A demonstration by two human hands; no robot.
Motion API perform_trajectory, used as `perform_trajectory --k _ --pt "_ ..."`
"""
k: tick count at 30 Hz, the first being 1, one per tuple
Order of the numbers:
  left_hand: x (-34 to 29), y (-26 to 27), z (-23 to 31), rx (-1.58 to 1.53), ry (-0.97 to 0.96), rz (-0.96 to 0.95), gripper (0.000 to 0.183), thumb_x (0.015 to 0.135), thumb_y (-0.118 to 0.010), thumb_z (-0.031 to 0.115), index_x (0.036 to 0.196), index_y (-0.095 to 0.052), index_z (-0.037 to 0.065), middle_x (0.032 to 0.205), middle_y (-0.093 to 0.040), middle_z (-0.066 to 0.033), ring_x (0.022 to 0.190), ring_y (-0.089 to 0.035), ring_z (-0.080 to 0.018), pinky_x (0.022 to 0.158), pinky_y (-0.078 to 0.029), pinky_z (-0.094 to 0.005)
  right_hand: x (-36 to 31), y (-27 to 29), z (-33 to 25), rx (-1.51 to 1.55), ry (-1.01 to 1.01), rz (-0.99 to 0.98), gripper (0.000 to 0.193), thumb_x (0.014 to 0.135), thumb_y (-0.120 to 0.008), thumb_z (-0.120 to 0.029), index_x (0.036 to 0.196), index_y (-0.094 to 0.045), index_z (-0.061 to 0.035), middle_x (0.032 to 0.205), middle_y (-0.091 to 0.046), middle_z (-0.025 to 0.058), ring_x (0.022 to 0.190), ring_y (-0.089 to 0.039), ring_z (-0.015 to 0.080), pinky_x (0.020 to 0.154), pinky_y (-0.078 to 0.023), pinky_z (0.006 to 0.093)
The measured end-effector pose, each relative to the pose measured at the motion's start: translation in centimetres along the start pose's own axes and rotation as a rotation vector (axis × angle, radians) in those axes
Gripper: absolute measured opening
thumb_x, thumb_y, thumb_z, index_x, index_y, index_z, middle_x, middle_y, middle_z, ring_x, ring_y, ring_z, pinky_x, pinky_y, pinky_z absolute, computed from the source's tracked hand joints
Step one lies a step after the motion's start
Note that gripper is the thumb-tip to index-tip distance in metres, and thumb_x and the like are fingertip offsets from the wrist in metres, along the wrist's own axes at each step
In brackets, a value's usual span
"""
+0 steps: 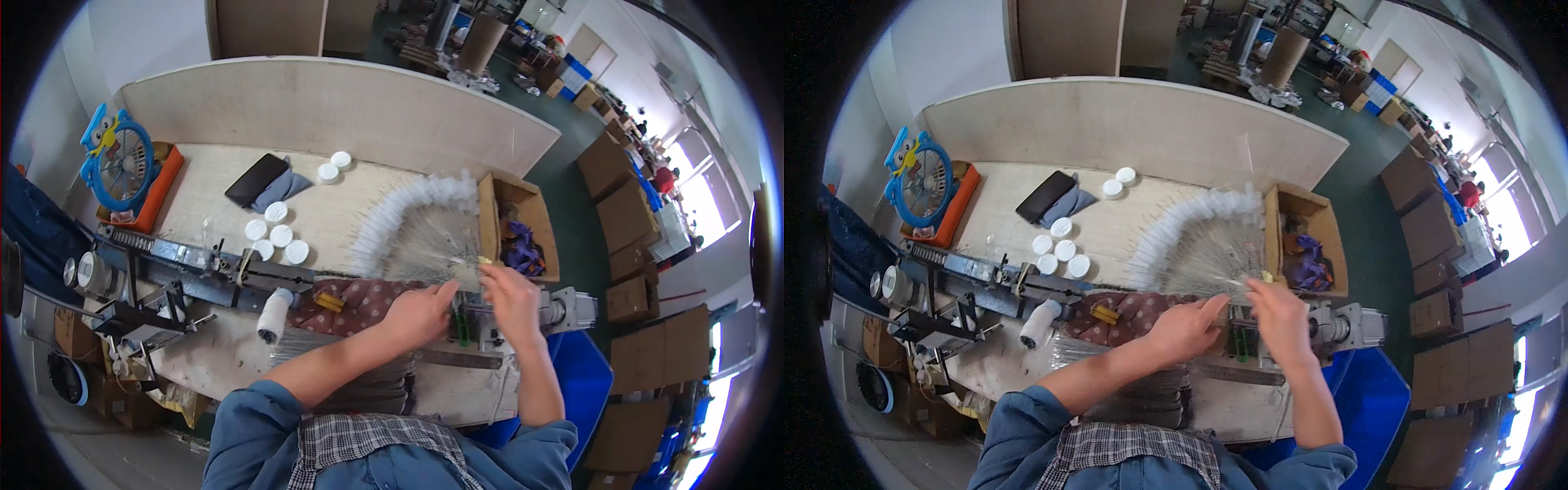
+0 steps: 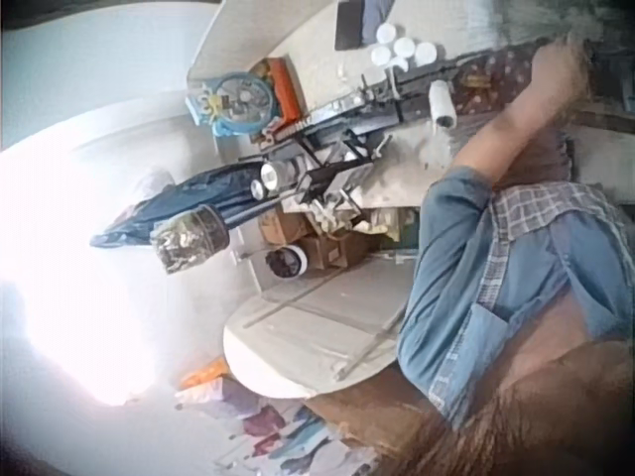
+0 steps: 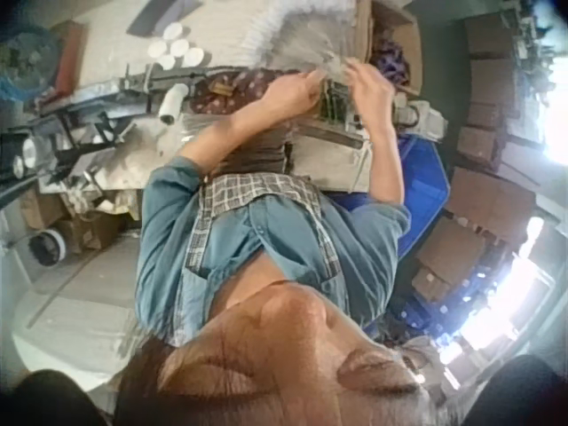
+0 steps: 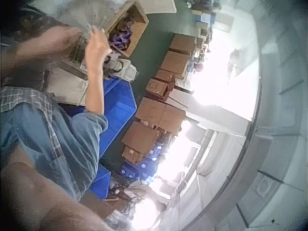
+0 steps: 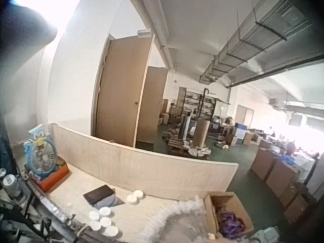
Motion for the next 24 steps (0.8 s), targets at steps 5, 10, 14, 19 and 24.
perform_trajectory --k 5,10,14,19,24 --pt "3.4 -1.7 -3.6 0.315 -0.089 -0.108 0.011 0.080 -0.059 0.014 0.086 -0.063 0.007 0.082 -0.060 -0.0101 0.079 -0.062 -0.0322 0.072 -0.049 -0.0438 0.0 -1.4 1.3 0.119 -0.181 0.007 0.010 0.087 -0.062 -0.015 0.088 -0.064 -0.0057 0.077 -0.067 0.0107 0.060 -0.064 0.0242 0.057 -0.049 0.0351" --pt "6.4 -2.9 -6.6 0.617 -0.129 -0.207 0.016 0.075 -0.062 0.018 0.089 -0.065 0.010 0.092 -0.062 -0.0063 0.103 -0.058 -0.0262 0.089 -0.045 -0.0436 0.7 -3.2 2.3 -0.066 -0.112 -0.240 0.011 0.076 -0.070 -0.021 0.079 -0.070 -0.0105 0.071 -0.066 0.0090 0.071 -0.063 0.0238 0.063 -0.047 0.0388" --pt "-2.5 1.5 -4.5 0.346 -0.236 -0.022 0.023 0.079 -0.066 0.011 0.102 -0.070 0.010 0.112 -0.063 -0.0105 0.114 -0.056 -0.0296 0.098 -0.044 -0.0397 0.6 -2.6 2.7 0.165 -0.066 -0.350 0.012 0.070 -0.074 -0.022 0.073 -0.073 -0.0106 0.071 -0.067 0.0052 0.070 -0.057 0.0249 0.066 -0.046 0.0345" --pt "-12.2 7.6 -2.2 -0.118 0.426 0.061 0.017 0.086 -0.064 0.007 0.102 -0.068 0.003 0.097 -0.069 -0.0121 0.098 -0.065 -0.0217 0.086 -0.051 -0.0351 4.1 -6.7 -2.6 0.275 0.314 -0.353 0.014 0.069 -0.075 -0.021 0.075 -0.072 -0.0084 0.070 -0.065 0.0044 0.072 -0.057 0.0230 0.066 -0.046 0.0347" --pt "-16.1 11.1 -4.1 -0.652 0.767 0.481 0.018 0.090 -0.062 0.012 0.101 -0.065 -0.002 0.091 -0.068 -0.0119 0.087 -0.065 -0.0178 0.077 -0.053 -0.0331 5.0 -13.6 -8.2 0.307 0.396 -0.310 0.011 0.072 -0.072 -0.021 0.076 -0.071 -0.0103 0.076 -0.066 0.0018 0.081 -0.057 0.0221 0.070 -0.048 0.0343"
Point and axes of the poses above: each hand's wrist, its own x-axis towards the middle knuckle, its own y-axis out of the back of the hand, z = x × y, the point moved 3 cm from there along x, towards the middle knuckle
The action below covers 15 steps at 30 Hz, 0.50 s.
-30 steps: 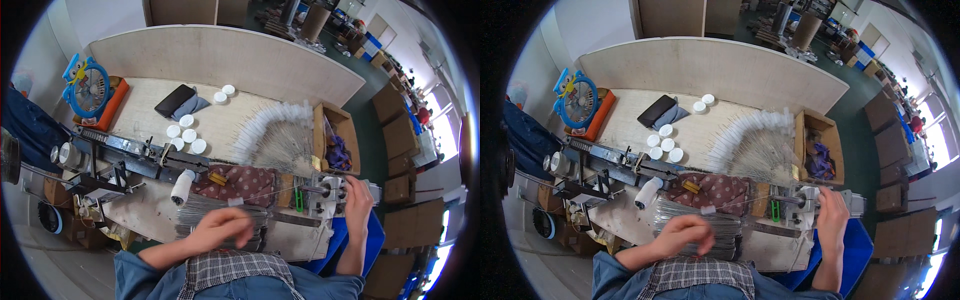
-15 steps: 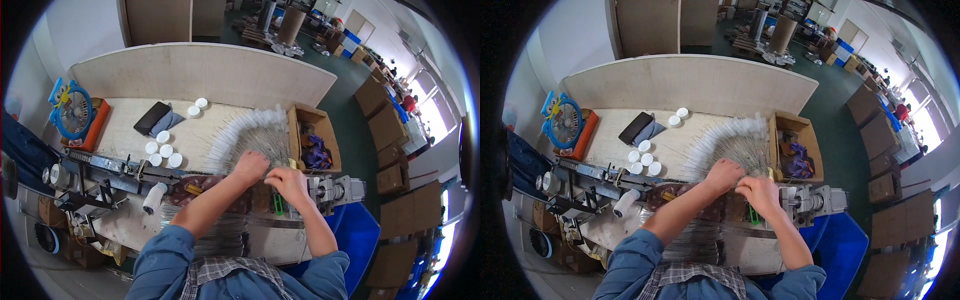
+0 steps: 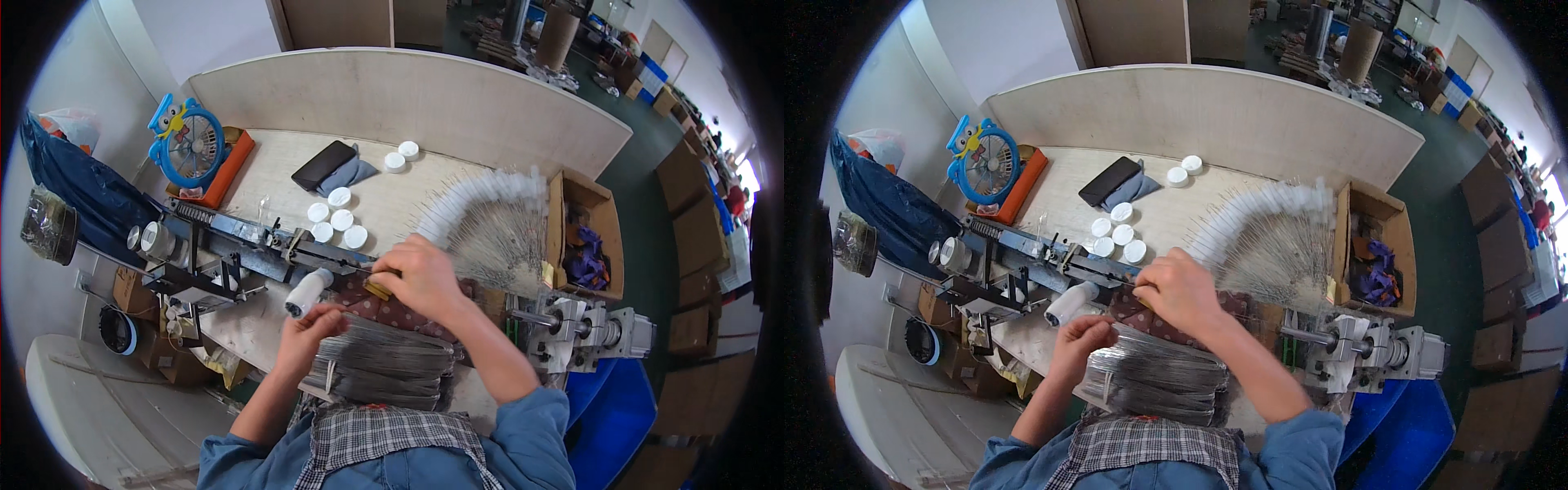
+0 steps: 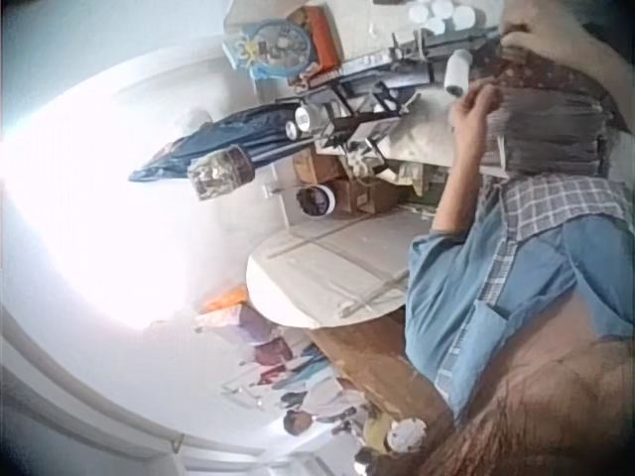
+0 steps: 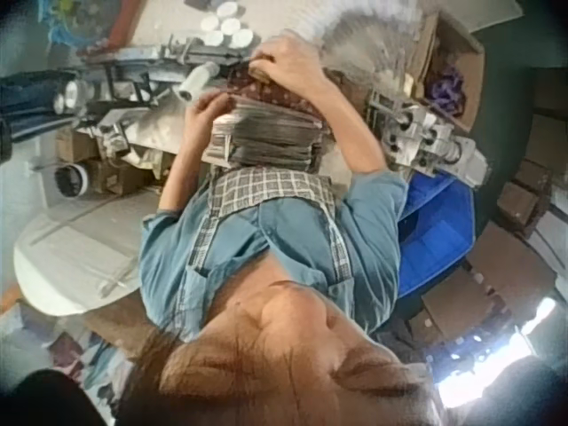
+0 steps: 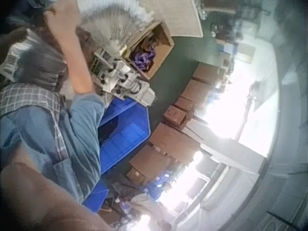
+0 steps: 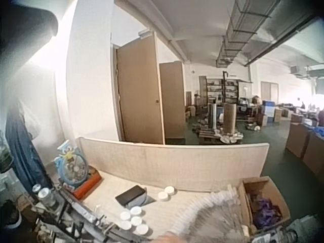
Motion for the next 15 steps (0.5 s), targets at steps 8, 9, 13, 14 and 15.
perform_trajectory --k 8,9,13,14,15 --pt "1.4 -1.0 1.6 -0.609 0.239 0.007 0.051 0.093 -0.049 0.050 0.096 -0.064 0.002 0.079 -0.067 -0.0115 0.064 -0.064 -0.0195 0.058 -0.052 -0.0307 1.3 -2.5 -1.4 -0.097 -0.109 0.022 0.010 0.071 -0.071 -0.019 0.073 -0.069 -0.0087 0.075 -0.065 0.0027 0.079 -0.056 0.0233 0.069 -0.048 0.0348" --pt "2.2 -1.4 0.9 -0.198 0.108 -0.052 0.053 0.090 -0.052 0.053 0.086 -0.066 0.002 0.074 -0.067 -0.0109 0.061 -0.063 -0.0195 0.057 -0.050 -0.0305 1.4 -2.6 -1.7 -0.107 -0.106 0.019 0.010 0.071 -0.071 -0.018 0.073 -0.070 -0.0087 0.075 -0.065 0.0027 0.079 -0.057 0.0234 0.069 -0.049 0.0350" --pt "4.4 -1.0 -0.3 0.887 0.112 0.047 0.050 0.084 -0.064 0.047 0.060 -0.065 0.004 0.063 -0.066 -0.0083 0.056 -0.061 -0.0166 0.055 -0.047 -0.0286 1.6 -2.1 -1.7 -0.148 -0.155 -0.023 0.011 0.072 -0.069 -0.019 0.075 -0.071 -0.0081 0.075 -0.066 0.0032 0.080 -0.057 0.0234 0.070 -0.049 0.0353" --pt "4.9 -0.8 -1.3 0.890 0.111 0.040 0.050 0.084 -0.064 0.047 0.060 -0.065 0.004 0.063 -0.066 -0.0083 0.056 -0.061 -0.0166 0.055 -0.047 -0.0286 1.5 -2.0 -1.6 -0.149 -0.162 -0.019 0.011 0.072 -0.069 -0.019 0.075 -0.071 -0.0081 0.075 -0.066 0.0032 0.080 -0.057 0.0234 0.070 -0.049 0.0353" --pt "5.2 -0.6 -2.7 0.751 0.050 0.065 0.041 0.084 -0.066 0.040 0.066 -0.065 0.003 0.062 -0.064 -0.0071 0.056 -0.060 -0.0151 0.054 -0.046 -0.0281 1.4 -1.7 -1.7 -0.145 -0.123 -0.011 0.010 0.072 -0.070 -0.017 0.076 -0.071 -0.0080 0.075 -0.065 0.0030 0.082 -0.057 0.0230 0.070 -0.049 0.0362"
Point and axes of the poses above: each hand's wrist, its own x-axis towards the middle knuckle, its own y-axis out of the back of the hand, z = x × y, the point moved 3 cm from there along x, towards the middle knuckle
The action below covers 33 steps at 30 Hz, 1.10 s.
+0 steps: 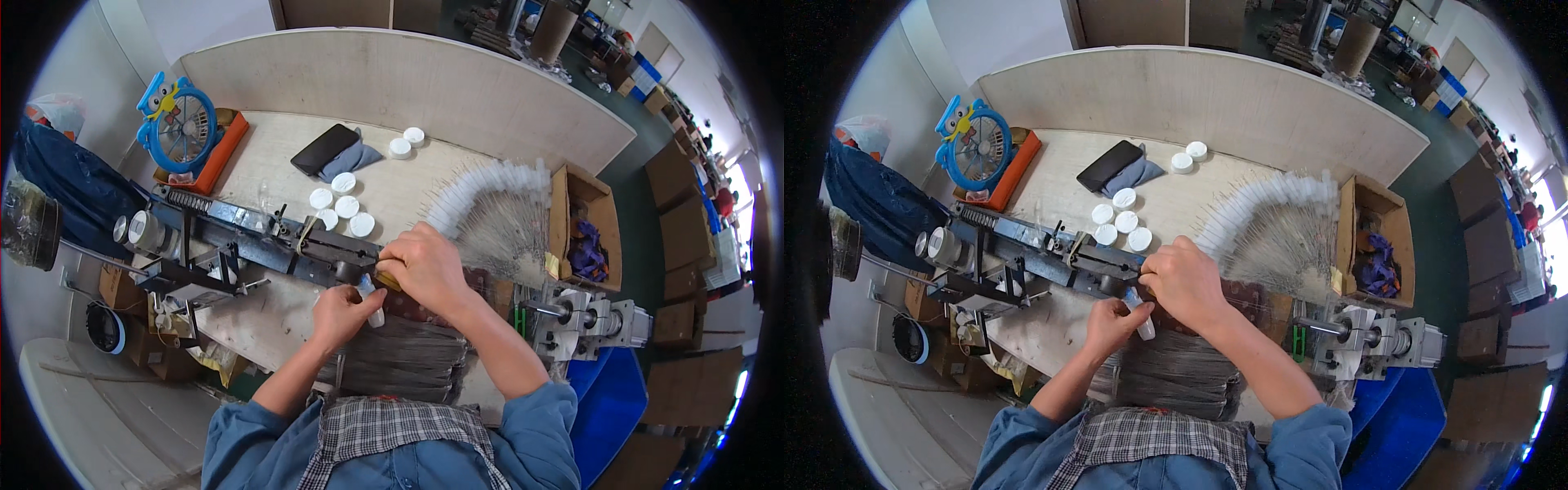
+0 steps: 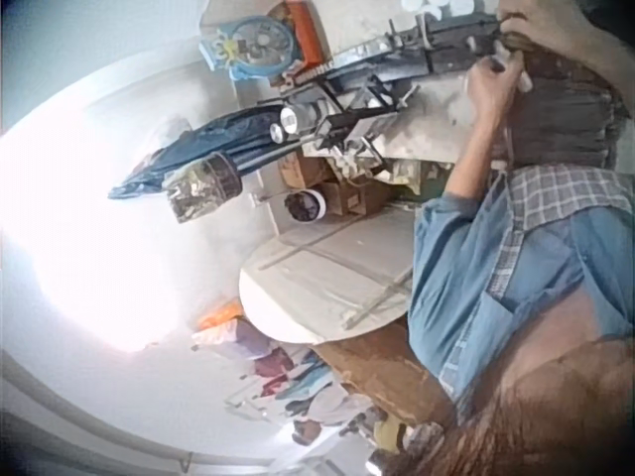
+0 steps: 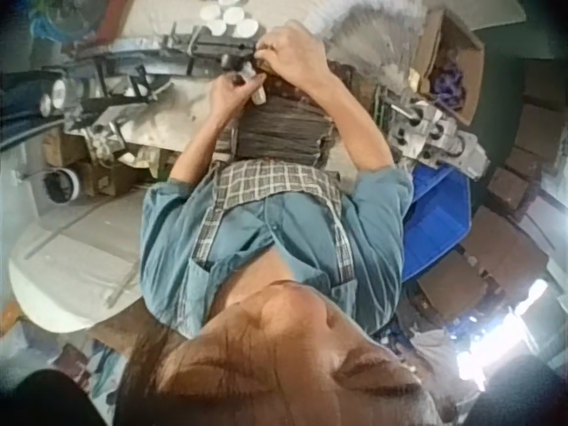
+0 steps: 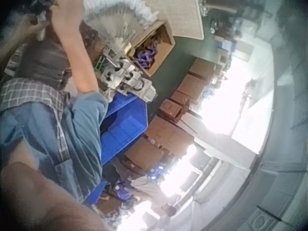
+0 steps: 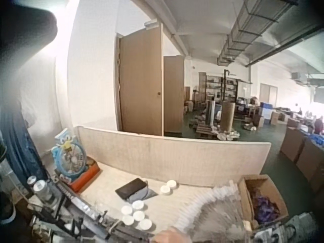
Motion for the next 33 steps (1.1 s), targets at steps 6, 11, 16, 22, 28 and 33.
perform_trajectory --k 6,11,16,22,28,33 --pt "-0.9 -3.1 0.6 -0.909 -0.115 0.010 0.019 0.082 -0.068 0.020 0.082 -0.060 0.003 0.063 -0.060 -0.0034 0.056 -0.057 -0.0125 0.052 -0.045 -0.0269 -3.6 3.3 0.0 0.001 0.164 0.255 0.009 0.074 -0.070 -0.013 0.081 -0.069 -0.0065 0.080 -0.066 0.0052 0.081 -0.059 0.0240 0.071 -0.050 0.0361" --pt "-0.3 -0.7 0.0 -0.154 -0.311 0.046 0.014 0.079 -0.066 0.009 0.076 -0.053 0.002 0.065 -0.054 -0.0014 0.060 -0.051 -0.0108 0.055 -0.043 -0.0275 -6.6 -2.3 2.4 0.130 0.162 0.116 0.014 0.076 -0.069 -0.011 0.089 -0.068 -0.0067 0.091 -0.067 0.0082 0.081 -0.061 0.0269 0.071 -0.051 0.0373" --pt "-0.7 1.5 -2.4 -0.215 -0.208 0.030 0.026 0.084 -0.070 0.018 0.099 -0.055 0.002 0.085 -0.061 -0.0071 0.077 -0.059 -0.0135 0.064 -0.047 -0.0271 -4.4 -6.1 4.4 0.061 0.131 0.010 0.026 0.076 -0.069 -0.014 0.100 -0.064 -0.0052 0.086 -0.058 0.0107 0.083 -0.060 0.0303 0.070 -0.050 0.0387" --pt "-3.3 8.9 -13.5 -1.136 0.300 0.326 0.031 0.088 -0.064 0.039 0.100 -0.059 0.010 0.079 -0.056 0.0025 0.072 -0.055 -0.0116 0.069 -0.047 -0.0269 -5.4 -4.1 2.9 0.101 0.134 -0.134 0.018 0.078 -0.068 -0.016 0.089 -0.061 -0.0023 0.086 -0.056 0.0115 0.078 -0.060 0.0332 0.066 -0.050 0.0411" --pt "-3.1 10.8 -15.4 -1.313 0.313 0.367 0.023 0.085 -0.067 0.032 0.091 -0.065 0.010 0.077 -0.061 0.0035 0.073 -0.057 -0.0109 0.075 -0.047 -0.0296 -5.0 -4.3 2.8 0.144 0.121 -0.122 0.016 0.078 -0.067 -0.008 0.091 -0.062 -0.0018 0.084 -0.057 0.0142 0.077 -0.059 0.0352 0.067 -0.049 0.0420" --pt "-2.8 9.9 -15.2 -1.443 0.298 0.438 0.016 0.085 -0.066 0.026 0.088 -0.065 0.010 0.074 -0.060 0.0033 0.071 -0.056 -0.0098 0.071 -0.047 -0.0282 -5.4 -2.9 1.9 0.145 0.103 -0.151 0.019 0.077 -0.066 -0.002 0.096 -0.064 0.0009 0.088 -0.062 0.0146 0.080 -0.061 0.0330 0.071 -0.049 0.0367"
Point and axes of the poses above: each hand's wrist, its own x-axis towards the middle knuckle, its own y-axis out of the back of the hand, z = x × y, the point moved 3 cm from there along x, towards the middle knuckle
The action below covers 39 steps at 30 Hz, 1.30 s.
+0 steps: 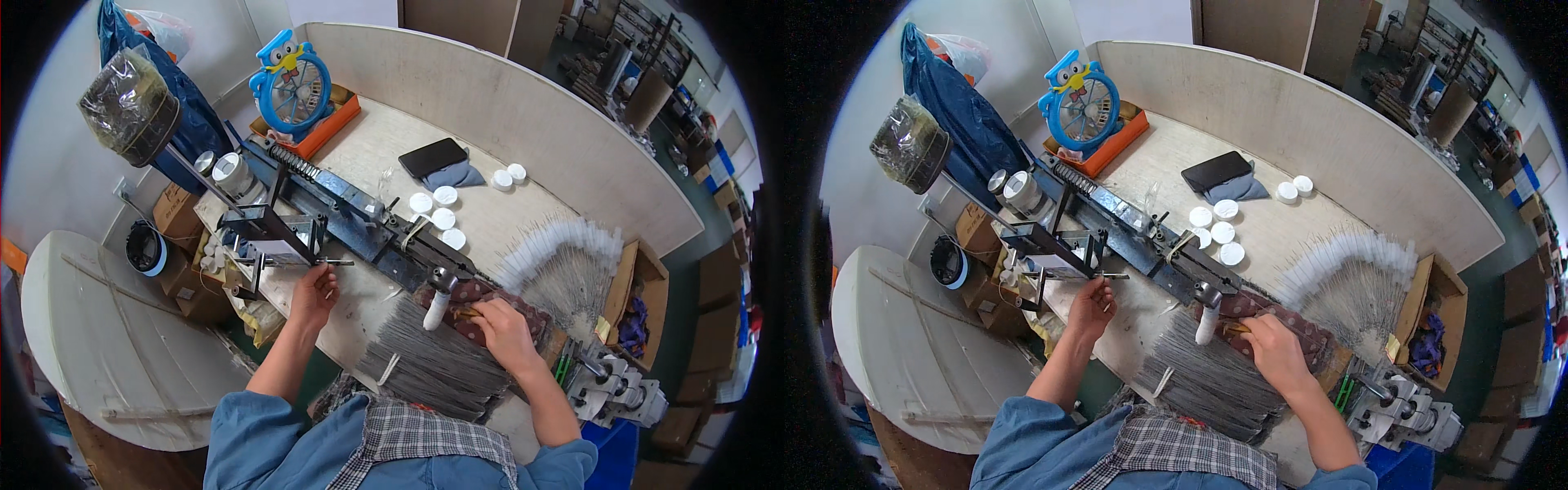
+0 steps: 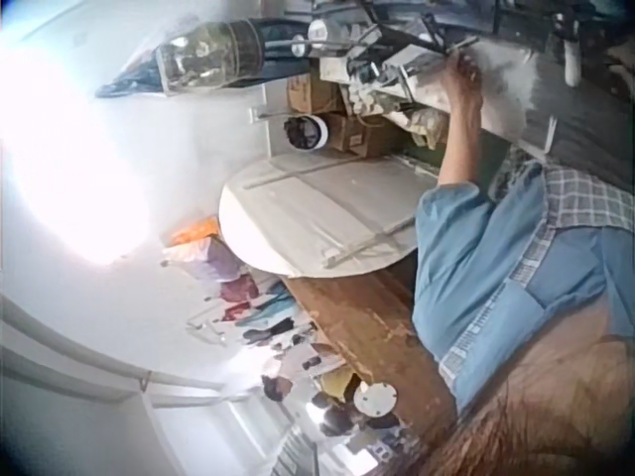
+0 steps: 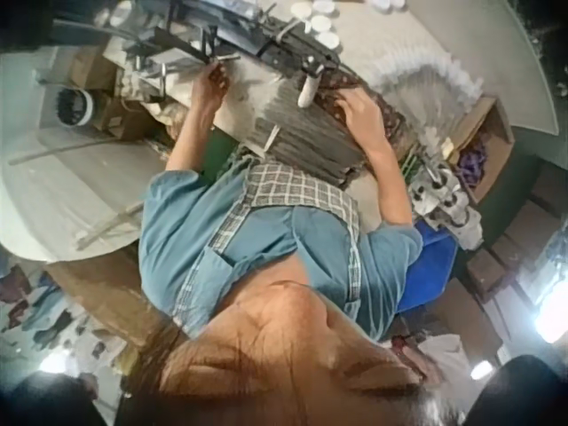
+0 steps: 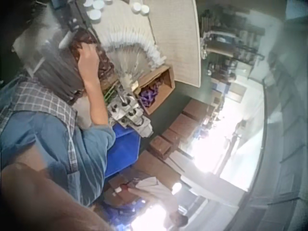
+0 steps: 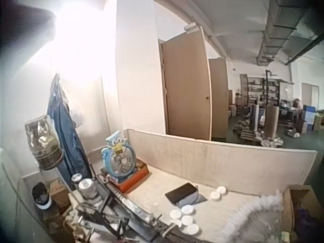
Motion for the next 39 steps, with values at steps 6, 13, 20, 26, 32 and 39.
perform_trajectory --k 6,13,20,26,32,39 --pt "-1.9 -4.1 -3.4 0.042 -0.179 -0.071 0.012 0.084 -0.064 0.019 0.082 -0.063 0.007 0.071 -0.059 -0.0020 0.066 -0.055 -0.0116 0.066 -0.046 -0.0265 -0.9 5.7 -2.6 -0.082 0.075 0.171 0.021 0.077 -0.066 0.000 0.098 -0.067 -0.0016 0.087 -0.066 0.0134 0.081 -0.063 0.0297 0.071 -0.050 0.0334" --pt "-11.1 -19.8 -11.8 0.292 -0.022 -0.709 0.018 0.093 -0.058 0.016 0.096 -0.065 -0.001 0.080 -0.062 -0.0036 0.067 -0.056 -0.0092 0.062 -0.046 -0.0236 -2.7 7.8 2.4 0.268 -0.418 0.194 0.022 0.078 -0.073 -0.012 0.099 -0.071 -0.0058 0.078 -0.067 0.0087 0.067 -0.060 0.0161 0.061 -0.045 0.0293" --pt "-10.6 -21.5 -14.1 0.430 -0.150 -0.793 0.019 0.095 -0.057 0.017 0.100 -0.063 0.000 0.080 -0.061 -0.0006 0.068 -0.054 -0.0059 0.061 -0.044 -0.0206 -4.3 8.5 3.5 0.453 -0.418 0.165 0.021 0.080 -0.073 -0.012 0.099 -0.071 -0.0053 0.079 -0.065 0.0050 0.070 -0.058 0.0120 0.064 -0.045 0.0248" --pt "-11.3 -21.9 -13.3 0.433 -0.145 -0.693 0.018 0.095 -0.057 0.018 0.100 -0.063 0.001 0.080 -0.061 -0.0001 0.067 -0.054 -0.0053 0.059 -0.043 -0.0193 -4.4 9.7 1.6 0.247 -0.194 0.077 0.018 0.077 -0.072 -0.013 0.093 -0.070 -0.0051 0.079 -0.063 0.0044 0.074 -0.060 0.0181 0.067 -0.047 0.0296" --pt "-10.1 -19.7 -11.0 0.244 -0.089 -0.506 0.016 0.094 -0.059 0.021 0.095 -0.062 0.005 0.086 -0.062 -0.0003 0.065 -0.053 -0.0058 0.057 -0.042 -0.0191 0.2 7.4 -1.3 -0.224 -0.021 0.342 0.012 0.075 -0.070 -0.018 0.083 -0.068 -0.0093 0.077 -0.060 0.0040 0.078 -0.059 0.0238 0.070 -0.048 0.0363" --pt "-9.8 -19.5 -10.7 0.190 0.047 -0.506 0.019 0.095 -0.057 0.022 0.094 -0.060 0.004 0.081 -0.060 -0.0030 0.063 -0.055 -0.0096 0.059 -0.046 -0.0233 2.5 5.0 -0.8 -0.184 -0.096 0.227 0.014 0.078 -0.067 -0.019 0.084 -0.070 -0.0071 0.078 -0.062 0.0070 0.080 -0.060 0.0267 0.069 -0.048 0.0369"
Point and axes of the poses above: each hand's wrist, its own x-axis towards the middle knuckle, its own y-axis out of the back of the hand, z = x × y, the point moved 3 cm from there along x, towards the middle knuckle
